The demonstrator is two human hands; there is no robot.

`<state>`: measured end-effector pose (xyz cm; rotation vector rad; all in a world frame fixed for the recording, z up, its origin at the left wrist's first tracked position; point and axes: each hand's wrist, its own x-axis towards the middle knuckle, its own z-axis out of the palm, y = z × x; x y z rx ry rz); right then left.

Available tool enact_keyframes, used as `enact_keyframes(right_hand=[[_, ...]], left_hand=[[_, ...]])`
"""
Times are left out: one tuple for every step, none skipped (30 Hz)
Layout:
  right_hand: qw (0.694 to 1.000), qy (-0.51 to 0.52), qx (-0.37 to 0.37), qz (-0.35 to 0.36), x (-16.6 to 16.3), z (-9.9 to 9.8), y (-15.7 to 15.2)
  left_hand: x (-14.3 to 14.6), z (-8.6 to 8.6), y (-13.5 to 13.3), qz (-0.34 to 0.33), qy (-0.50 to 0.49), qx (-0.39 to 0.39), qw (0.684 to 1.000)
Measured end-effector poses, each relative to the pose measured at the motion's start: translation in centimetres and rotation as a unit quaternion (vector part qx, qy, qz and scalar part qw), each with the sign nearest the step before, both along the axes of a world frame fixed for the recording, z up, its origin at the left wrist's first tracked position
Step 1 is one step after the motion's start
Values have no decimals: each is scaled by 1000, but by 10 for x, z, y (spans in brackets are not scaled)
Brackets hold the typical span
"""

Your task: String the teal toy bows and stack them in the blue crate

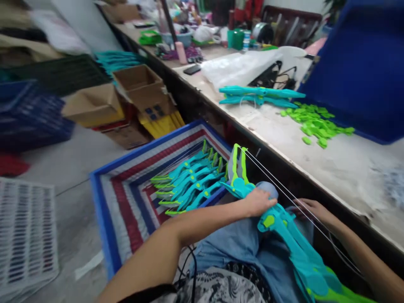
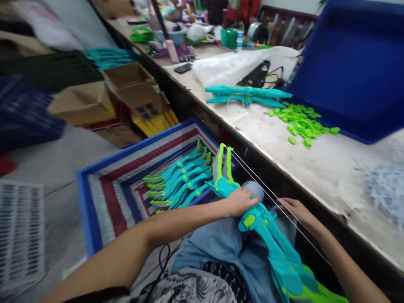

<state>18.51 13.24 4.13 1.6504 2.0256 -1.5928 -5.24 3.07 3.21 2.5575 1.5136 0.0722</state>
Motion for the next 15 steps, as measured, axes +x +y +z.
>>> enact_keyframes(right_hand=[[996, -19, 80, 28, -2, 8, 4], [984, -29, 167, 61, -5, 19, 6], [962, -29, 256, 87, -10, 35, 7], [935, -20, 340, 102, -18, 53, 7], [905, -3, 412, 106, -28, 71, 4], [874, 16, 473, 107, -41, 88, 1], [847, 33, 521, 104, -57, 101, -2], [826, 53, 552, 101, -75, 108, -5], [816, 74, 564, 103, -96, 107, -6], [818, 97, 556, 112, -120, 99, -5], [829, 121, 531, 130, -145, 84, -2], [845, 139, 493, 157, -171, 63, 4], [861, 142, 449, 193, -199, 38, 12], [872, 134, 413, 225, -227, 10, 22], [881, 112, 387, 249, -256, -17, 34]], left_hand=[[-11, 0, -7, 14, -1, -2, 1000], [-25, -1, -16, 36, -4, -8, 999], [-42, -1, -28, 66, -8, -17, 998], [-63, -2, -43, 104, -17, -29, 994], [-88, -4, -61, 151, -26, -44, 987], [-115, -7, -79, 200, -42, -64, 977], [-144, -12, -98, 254, -59, -87, 961], [-174, -19, -117, 321, -75, -105, 938], [-205, -28, -134, 393, -84, -119, 908], [-234, -38, -150, 457, -86, -135, 875], [-262, -51, -162, 515, -85, -151, 840], [-287, -64, -171, 561, -80, -175, 805], [-310, -78, -176, 599, -74, -199, 772], [-329, -93, -178, 630, -66, -212, 744], [-347, -107, -176, 652, -59, -221, 723]])
